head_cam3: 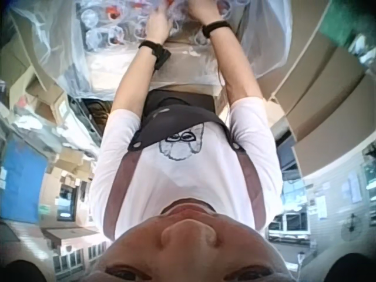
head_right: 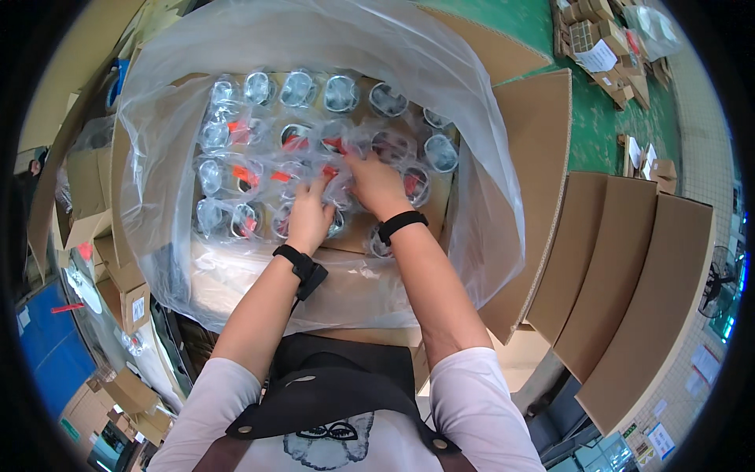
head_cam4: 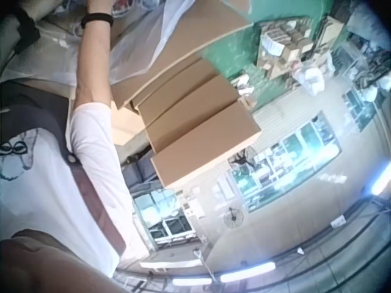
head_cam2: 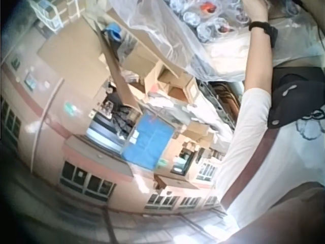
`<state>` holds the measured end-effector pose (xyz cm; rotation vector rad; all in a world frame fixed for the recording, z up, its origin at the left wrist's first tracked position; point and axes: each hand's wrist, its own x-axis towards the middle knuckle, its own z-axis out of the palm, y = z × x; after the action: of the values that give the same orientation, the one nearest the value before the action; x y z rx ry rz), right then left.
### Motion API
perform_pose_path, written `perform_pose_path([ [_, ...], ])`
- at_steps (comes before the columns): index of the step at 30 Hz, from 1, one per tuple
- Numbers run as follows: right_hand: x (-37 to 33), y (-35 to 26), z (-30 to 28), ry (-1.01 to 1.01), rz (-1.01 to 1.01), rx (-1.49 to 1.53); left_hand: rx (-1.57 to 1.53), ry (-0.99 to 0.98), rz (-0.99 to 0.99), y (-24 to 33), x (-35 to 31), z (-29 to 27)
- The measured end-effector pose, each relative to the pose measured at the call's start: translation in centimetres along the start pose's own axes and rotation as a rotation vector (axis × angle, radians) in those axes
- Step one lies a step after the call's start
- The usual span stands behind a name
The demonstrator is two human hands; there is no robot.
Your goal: The person places small red plastic items into clear plastic cups arranged in a cardboard box. They then cover the cups with a plastic sheet and secure it. The person repeats this process with a second batch of cups.
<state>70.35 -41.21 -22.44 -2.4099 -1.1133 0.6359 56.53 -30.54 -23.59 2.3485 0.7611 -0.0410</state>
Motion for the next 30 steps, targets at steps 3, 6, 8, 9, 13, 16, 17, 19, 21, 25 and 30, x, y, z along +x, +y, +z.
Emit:
perform_pose_path([
  [3, -0.6, 0.9, 0.9, 0.005, -0.022, 0.023, 0.024, 0.027, 0.075, -0.7, -0.2, 0.3],
  [6, -2.6, 0.4, 0.2, 0.060, -0.072, 0.118, -0.028, 0.062, 0.108, -0.3, -1.7, -0.5],
  [8, -3.7, -0.1, -0.7, 0.095, -0.089, 0.154, -0.066, 0.096, 0.119, 0.0, -2.7, -1.1],
  [9, -4.3, -0.5, -1.5, 0.113, -0.099, 0.172, -0.094, 0.112, 0.143, 0.5, -3.1, -1.7],
  [13, -6.7, -3.3, -5.8, 0.196, -0.131, 0.149, -0.198, 0.176, 0.227, 3.0, -5.1, -5.3],
  [16, -9.1, -6.7, -9.0, 0.260, -0.207, 0.127, -0.234, 0.239, 0.304, 4.9, -7.3, -9.6],
  [17, -9.8, -8.1, -10.0, 0.286, -0.241, 0.130, -0.228, 0.241, 0.307, 5.5, -8.5, -11.3],
  [19, -11.1, -11.5, -11.9, 0.308, -0.287, 0.110, -0.215, 0.268, 0.359, 5.8, -10.6, -14.8],
  [21, -12.5, -15.7, -13.4, 0.322, -0.345, 0.080, -0.221, 0.326, 0.433, 5.7, -13.0, -19.1],
  [25, -14.4, -26.4, -13.5, 0.199, -0.524, 0.057, -0.172, 0.476, 0.430, 2.3, -21.2, -27.7],
  [30, -15.8, -41.9, -11.6, 0.119, -0.703, 0.093, -0.068, 0.570, 0.319, -4.5, -30.7, -38.1],
])
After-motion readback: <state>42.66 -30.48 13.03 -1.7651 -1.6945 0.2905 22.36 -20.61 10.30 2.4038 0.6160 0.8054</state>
